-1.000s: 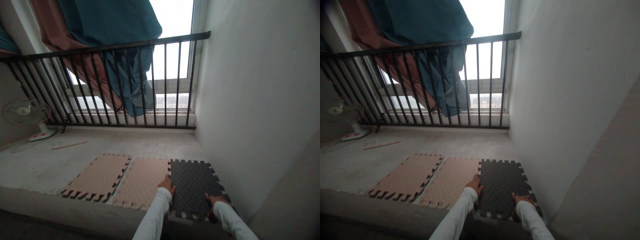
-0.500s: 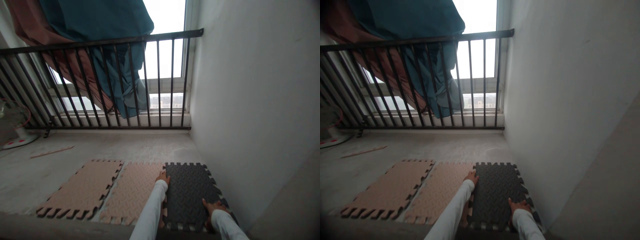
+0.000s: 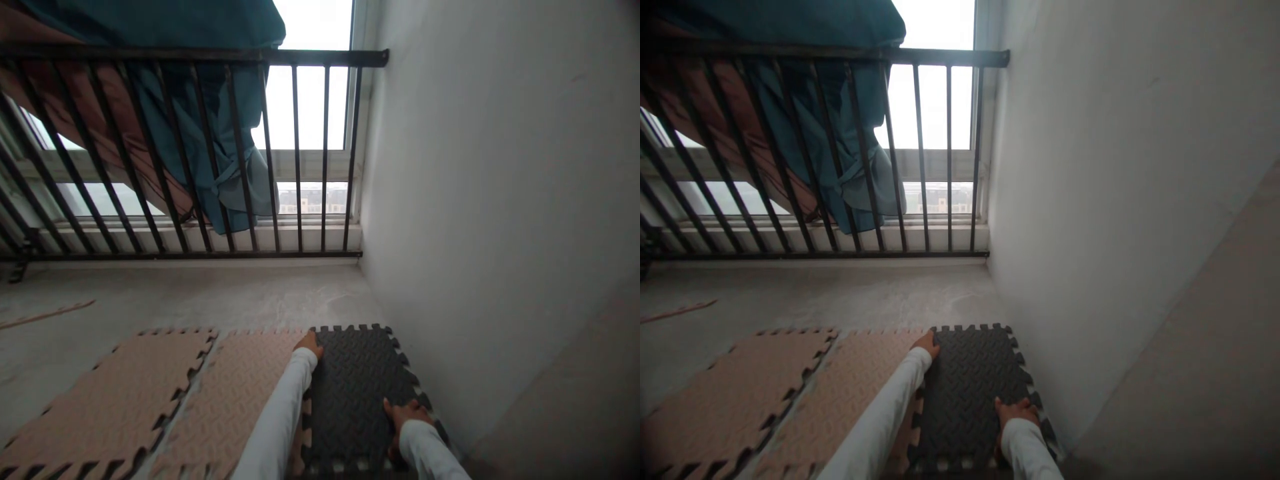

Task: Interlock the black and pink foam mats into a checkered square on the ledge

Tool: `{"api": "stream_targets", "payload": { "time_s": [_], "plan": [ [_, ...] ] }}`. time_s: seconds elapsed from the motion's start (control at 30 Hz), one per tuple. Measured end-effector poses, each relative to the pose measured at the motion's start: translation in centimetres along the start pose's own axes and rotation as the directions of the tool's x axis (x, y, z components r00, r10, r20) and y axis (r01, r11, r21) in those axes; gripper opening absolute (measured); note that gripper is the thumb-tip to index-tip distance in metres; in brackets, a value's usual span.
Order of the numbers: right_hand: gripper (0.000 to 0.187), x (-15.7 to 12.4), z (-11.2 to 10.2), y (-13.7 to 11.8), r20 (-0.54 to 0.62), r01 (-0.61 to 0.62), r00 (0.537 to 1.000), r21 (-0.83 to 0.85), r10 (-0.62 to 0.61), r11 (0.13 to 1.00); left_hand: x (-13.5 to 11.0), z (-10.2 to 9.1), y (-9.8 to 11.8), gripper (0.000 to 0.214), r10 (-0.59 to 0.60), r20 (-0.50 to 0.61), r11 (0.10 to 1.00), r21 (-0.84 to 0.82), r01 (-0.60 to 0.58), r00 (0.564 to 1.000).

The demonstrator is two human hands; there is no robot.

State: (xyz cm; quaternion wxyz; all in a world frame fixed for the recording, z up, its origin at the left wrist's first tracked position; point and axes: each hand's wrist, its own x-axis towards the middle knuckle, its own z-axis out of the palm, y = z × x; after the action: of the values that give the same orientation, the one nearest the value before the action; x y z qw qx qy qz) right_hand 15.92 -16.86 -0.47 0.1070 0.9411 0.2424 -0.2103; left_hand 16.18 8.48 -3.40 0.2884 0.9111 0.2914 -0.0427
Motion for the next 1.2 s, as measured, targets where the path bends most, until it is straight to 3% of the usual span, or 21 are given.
{"api": "stream_targets", "payload": {
  "time_s": [0.1,0.17,0.27,0.4,0.5,0.57,0.67,0.77,0.97,1.1,1.2],
  "plan": [
    [0.096,-0.5,-0.5,-0.1,0.074,-0.059,0.995,-0.046,0.063,0.997,-0.1,-0.8,-1.1,0.061,-0.004,0.012,0.998,-0.062,0.005,1.000],
    [0.095,-0.9,-0.9,-0.2,0.091,-0.096,0.991,-0.040,0.099,0.995,-0.7,-2.4,-3.2,0.053,-0.031,-0.020,0.996,-0.087,0.030,0.999],
    [0.089,-1.3,-1.5,-0.3,0.093,-0.119,0.988,-0.024,0.120,0.993,-3.1,-6.7,-9.2,0.043,-0.098,-0.101,0.994,-0.058,0.092,0.990],
    [0.088,-1.7,-2.1,-0.3,0.117,-0.095,0.989,0.007,0.093,0.995,-9.5,-12.8,-19.2,0.038,-0.166,-0.144,0.976,0.114,0.183,0.975],
    [0.088,-1.8,-2.5,-0.3,0.116,-0.049,0.992,0.009,0.048,0.999,-14.7,-14.5,-24.5,0.036,-0.151,-0.094,0.960,0.226,0.168,0.984],
    [0.088,-1.8,-2.7,-0.3,0.113,-0.026,0.993,0.014,0.025,1.000,-17.2,-14.4,-26.1,0.036,-0.114,-0.060,0.951,0.283,0.127,0.992],
    [0.088,-1.7,-2.6,-0.2,0.105,-0.009,0.994,0.019,0.007,1.000,-18.8,-13.5,-26.3,0.041,-0.095,-0.052,0.921,0.374,0.108,0.994],
    [0.088,-1.7,-2.3,-0.2,0.086,-0.027,0.996,0.035,0.024,0.999,-19.0,-13.2,-25.2,0.042,-0.156,-0.072,0.855,0.490,0.171,0.985],
    [0.091,-2.1,-2.3,-0.2,0.067,-0.014,0.998,0.056,0.010,0.998,-18.8,-14.6,-22.4,0.040,-0.190,-0.137,0.813,0.533,0.234,0.972],
    [0.092,-2.0,-2.2,-0.1,0.054,0.001,0.999,0.045,-0.003,0.999,-17.0,-15.8,-18.8,0.039,-0.116,-0.220,0.848,0.486,0.212,0.969],
    [0.089,-1.7,-1.7,-0.2,0.044,-0.039,0.998,0.055,0.037,0.998,-14.5,-15.4,-13.7,0.036,0.000,-0.242,0.898,0.427,0.106,0.970]
  ]
}}
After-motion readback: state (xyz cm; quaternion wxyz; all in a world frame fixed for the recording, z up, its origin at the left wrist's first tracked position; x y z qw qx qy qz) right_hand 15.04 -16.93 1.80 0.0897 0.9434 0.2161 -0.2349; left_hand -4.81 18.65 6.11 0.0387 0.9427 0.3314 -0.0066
